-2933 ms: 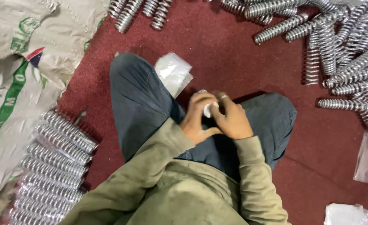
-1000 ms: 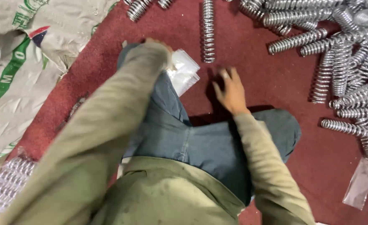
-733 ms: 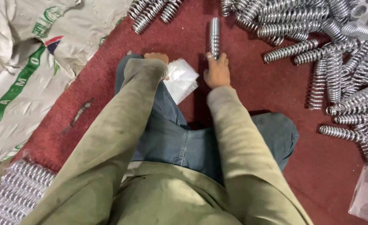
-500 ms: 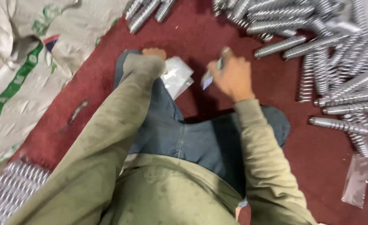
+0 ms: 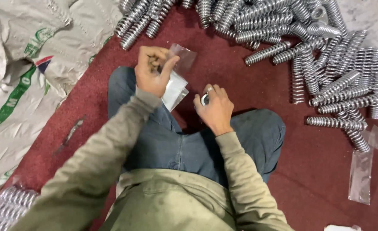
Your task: Packing individual metal springs into small plastic bags while sitting on the floor.
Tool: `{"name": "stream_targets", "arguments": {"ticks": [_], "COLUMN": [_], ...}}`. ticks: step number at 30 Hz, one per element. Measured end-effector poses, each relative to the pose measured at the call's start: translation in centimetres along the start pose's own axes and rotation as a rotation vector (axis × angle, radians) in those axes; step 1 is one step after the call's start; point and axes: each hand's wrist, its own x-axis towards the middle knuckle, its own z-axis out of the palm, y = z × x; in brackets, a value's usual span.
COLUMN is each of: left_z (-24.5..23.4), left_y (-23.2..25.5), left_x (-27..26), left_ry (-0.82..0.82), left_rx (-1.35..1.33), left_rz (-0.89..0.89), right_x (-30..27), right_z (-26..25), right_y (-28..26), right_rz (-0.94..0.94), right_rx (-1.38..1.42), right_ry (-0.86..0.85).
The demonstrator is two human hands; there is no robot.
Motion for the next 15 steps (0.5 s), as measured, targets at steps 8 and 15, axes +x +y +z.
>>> {"name": "stream_targets", "arguments": {"ticks": [8, 15], "left_z": [0.3, -2.8], "left_y": [7.6, 12.6], "left_x": [-7.0, -9.2], "left_ry": [-0.243, -0.824], "left_rx": [-0.088, -0.994], "left_rz": [-0.237, -1.043], "right_x": [-1.9, -6.5], "right_z": [-8.8, -8.8], "right_y": [-3.1, -2.2], "right_rz": [-0.068, 0.219], "right_rx": [0.838, 0.726], "right_ry": [0.051, 0.289]}}
